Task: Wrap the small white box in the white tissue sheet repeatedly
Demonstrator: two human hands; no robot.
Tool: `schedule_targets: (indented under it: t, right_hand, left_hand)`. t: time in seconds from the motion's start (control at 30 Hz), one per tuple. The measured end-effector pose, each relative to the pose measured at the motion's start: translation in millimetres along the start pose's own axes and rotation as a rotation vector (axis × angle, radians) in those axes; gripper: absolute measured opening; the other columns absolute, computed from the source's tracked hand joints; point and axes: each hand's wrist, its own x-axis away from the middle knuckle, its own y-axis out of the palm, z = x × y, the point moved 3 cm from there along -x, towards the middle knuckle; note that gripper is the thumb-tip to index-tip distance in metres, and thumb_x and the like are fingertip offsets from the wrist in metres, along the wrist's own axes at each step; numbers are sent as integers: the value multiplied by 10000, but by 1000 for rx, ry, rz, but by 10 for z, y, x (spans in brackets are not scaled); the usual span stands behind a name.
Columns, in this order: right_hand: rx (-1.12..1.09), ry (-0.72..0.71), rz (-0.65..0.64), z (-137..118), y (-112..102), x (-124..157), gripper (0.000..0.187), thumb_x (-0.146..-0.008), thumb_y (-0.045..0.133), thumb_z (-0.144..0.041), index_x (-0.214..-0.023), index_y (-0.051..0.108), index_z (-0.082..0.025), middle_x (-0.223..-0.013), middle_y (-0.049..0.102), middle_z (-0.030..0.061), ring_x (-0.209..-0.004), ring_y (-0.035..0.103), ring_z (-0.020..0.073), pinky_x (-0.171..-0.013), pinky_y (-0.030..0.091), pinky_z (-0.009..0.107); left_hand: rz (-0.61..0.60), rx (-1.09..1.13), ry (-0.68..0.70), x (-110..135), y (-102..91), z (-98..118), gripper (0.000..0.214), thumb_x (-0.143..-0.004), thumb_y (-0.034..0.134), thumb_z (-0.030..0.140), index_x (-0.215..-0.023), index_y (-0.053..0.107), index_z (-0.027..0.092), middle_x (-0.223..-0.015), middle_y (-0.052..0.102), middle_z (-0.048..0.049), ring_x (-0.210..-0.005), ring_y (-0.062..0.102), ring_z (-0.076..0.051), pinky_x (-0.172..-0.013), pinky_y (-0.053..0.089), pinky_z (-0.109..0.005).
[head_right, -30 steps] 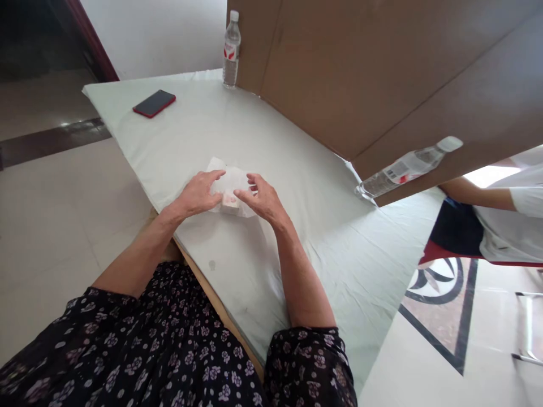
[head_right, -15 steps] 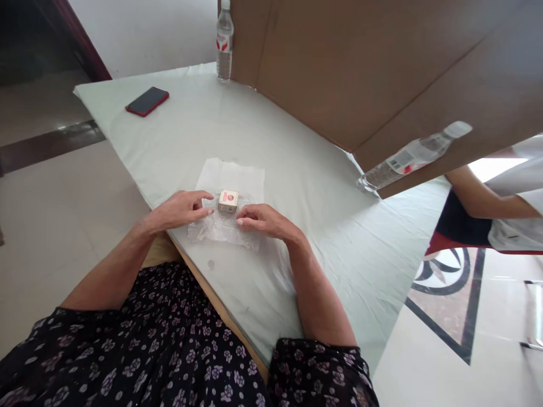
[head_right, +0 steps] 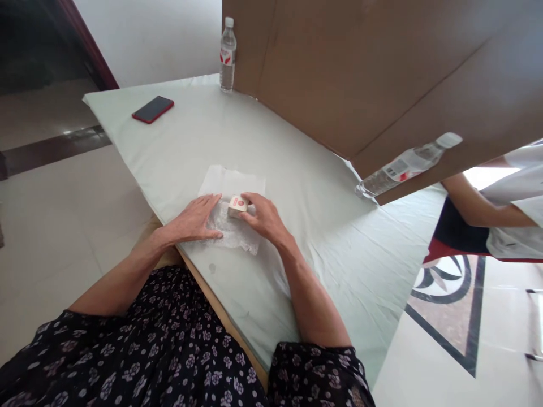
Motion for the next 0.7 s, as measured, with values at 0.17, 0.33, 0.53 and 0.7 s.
schedule_targets:
  t: [0.17,0.33,0.53,0.7]
  right_hand:
    - [-38,206,184,486,-555,206,495,-773,684,-432,-1198,674,-178,-1152,731,121,-1018,683,276,-905,538,452]
    - [111,312,237,876,-789,354,520,-744,683,-443,-1195,672,-183,-1213,705,160,-1132,653,340,-977,505,551]
    - [258,32,396,415,-617,265,442,-889,611,-502,-1253,647,-253,-1428,606,146,-1357,535,345,-1145,377,598]
    - [208,-157,94,-5,-73,228,450,-926,601,-494,-1324,617,-285,-1512,552,117,-1412,498,326,-1172,388,558]
  left_hand:
    - [-14,-3,-6,1,5,-2,1008,-781,702,546,-1581,247,136,-1638,346,-222,-1542,274,-389,-1237,224,-485]
    - [-49,5,-31,13,-23,39,987,-795,696,517,-1584,257,118,-1653,320,-214,-1557,238,-382,-1253,202,-479]
    - [-32,1,-11,19,-23,35,944,-803,690,518,-1571,287,146,-1639,347,-209,-1545,269,-375,-1244,226,-494]
    - [21,12,-3,8,-54,11,780,-881,606,492,-1537,360,148,-1608,395,-212,-1512,343,-344,-1221,288,-483]
